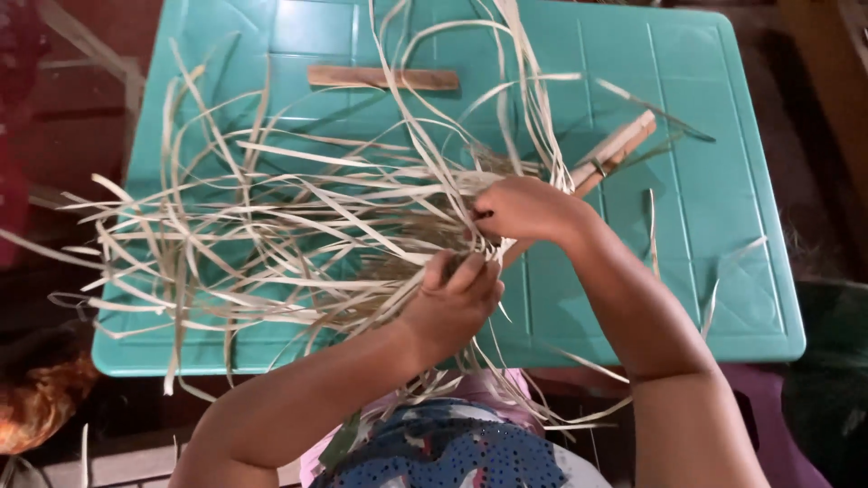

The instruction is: Weaving dried plant fibers around a wooden guide on a table to create a mat.

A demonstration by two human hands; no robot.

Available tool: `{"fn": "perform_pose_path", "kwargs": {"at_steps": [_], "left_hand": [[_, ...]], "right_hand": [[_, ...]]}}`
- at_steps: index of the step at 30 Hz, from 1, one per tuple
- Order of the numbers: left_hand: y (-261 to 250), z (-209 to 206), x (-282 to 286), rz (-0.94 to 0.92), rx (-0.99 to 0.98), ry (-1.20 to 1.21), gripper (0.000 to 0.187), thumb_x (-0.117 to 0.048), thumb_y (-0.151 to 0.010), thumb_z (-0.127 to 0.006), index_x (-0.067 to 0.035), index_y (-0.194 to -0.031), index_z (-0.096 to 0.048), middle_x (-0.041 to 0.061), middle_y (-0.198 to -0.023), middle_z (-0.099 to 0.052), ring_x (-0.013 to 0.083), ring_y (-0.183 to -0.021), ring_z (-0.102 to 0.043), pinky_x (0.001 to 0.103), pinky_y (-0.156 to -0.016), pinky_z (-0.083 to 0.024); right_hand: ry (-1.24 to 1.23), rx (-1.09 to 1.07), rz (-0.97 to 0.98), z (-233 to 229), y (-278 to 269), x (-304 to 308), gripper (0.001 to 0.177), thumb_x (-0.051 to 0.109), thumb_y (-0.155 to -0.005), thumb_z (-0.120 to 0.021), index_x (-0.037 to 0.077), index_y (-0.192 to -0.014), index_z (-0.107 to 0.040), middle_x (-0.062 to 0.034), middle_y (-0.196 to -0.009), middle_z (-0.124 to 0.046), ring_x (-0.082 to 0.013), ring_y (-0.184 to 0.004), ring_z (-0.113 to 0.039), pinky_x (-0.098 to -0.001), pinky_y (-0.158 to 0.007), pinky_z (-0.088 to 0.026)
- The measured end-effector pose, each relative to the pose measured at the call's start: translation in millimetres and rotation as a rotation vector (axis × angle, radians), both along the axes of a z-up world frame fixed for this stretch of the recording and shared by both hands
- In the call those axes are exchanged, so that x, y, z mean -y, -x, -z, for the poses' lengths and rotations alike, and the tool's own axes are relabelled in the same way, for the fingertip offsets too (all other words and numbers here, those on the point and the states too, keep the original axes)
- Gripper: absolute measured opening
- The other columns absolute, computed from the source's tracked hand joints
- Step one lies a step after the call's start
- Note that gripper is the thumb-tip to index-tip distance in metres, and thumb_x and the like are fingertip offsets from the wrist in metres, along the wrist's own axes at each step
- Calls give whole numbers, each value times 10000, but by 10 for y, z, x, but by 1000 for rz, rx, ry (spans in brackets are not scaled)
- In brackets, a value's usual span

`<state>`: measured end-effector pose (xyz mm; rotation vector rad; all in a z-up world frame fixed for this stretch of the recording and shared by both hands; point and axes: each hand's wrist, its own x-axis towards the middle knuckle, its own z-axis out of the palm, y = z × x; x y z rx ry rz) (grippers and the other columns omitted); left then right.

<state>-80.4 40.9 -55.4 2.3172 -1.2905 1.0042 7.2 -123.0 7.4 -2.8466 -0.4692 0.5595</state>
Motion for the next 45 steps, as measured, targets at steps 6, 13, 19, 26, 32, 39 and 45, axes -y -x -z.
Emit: {"fn": "perform_pose_path", "kwargs": {"at_steps": [6,13,19,26,32,39,45], "left_hand": [[-13,-41,-57,45,8,-27,78,-118,-862,-602,-139,-791,-626,80,-962,-543,290,-988,-458,493,-794,-362],[115,-267,-126,72,-266,-38,291,-157,-772,-549,-252,-1037,-621,28,-1140,-551,289,-1147,-438,564,-907,-260],[154,-565,-144,85,-593,-30,254,-80,-781,-511,-193,-937,-677,37,-938,-633,303,-917,-622,398,-727,-485],[32,-474,261,185,-156,63,132,49,-760,-604,-34,-860,-632,127,-905,-612,323,-789,-535,418,-711,-456],[-381,-330,444,-600,5,-379,407,-613,-800,-559,-261,-948,-700,-26,-855,-618,244,-805,-534,395,-573,-399],[-330,-761,1,-336,-934,-409,119,-220,-891,-549,-130,-838,-606,58,-805,-612,304,-813,-623,430,-644,-489],[-240,-823,-99,-306,-990,-248,175,-306,-927,-536,-159,-938,-629,50,-678,-638,328,-764,-651,447,-665,-515]], "right_hand": [[-322,-25,201,-103,211,35,187,268,-799,-577,124,-895,-647,-99,-759,-674,-321,-808,-637,-447,-716,-511],[-715,158,245,44,463,207,138,168,-841,-648,35,-809,-630,-101,-633,-568,-171,-571,-550,-323,-532,-464],[-873,-92,71,-467,643,109,248,304,-839,-667,111,-699,-599,32,-562,-474,-79,-560,-433,-245,-510,-351],[-779,231,-580,-1294,526,-521,306,276,-992,-477,76,-876,-678,19,-797,-697,-25,-451,-344,-209,-425,-211],[-758,445,-573,-1276,430,-714,262,288,-993,-487,108,-843,-605,50,-698,-560,-88,-646,-506,-280,-591,-358],[-600,223,41,-400,555,249,233,293,-960,-569,105,-827,-537,-75,-691,-533,-229,-635,-491,-357,-605,-366],[-589,138,40,197,505,473,310,400,-852,-659,91,-849,-649,-126,-782,-547,-336,-784,-536,-423,-697,-449]]}}
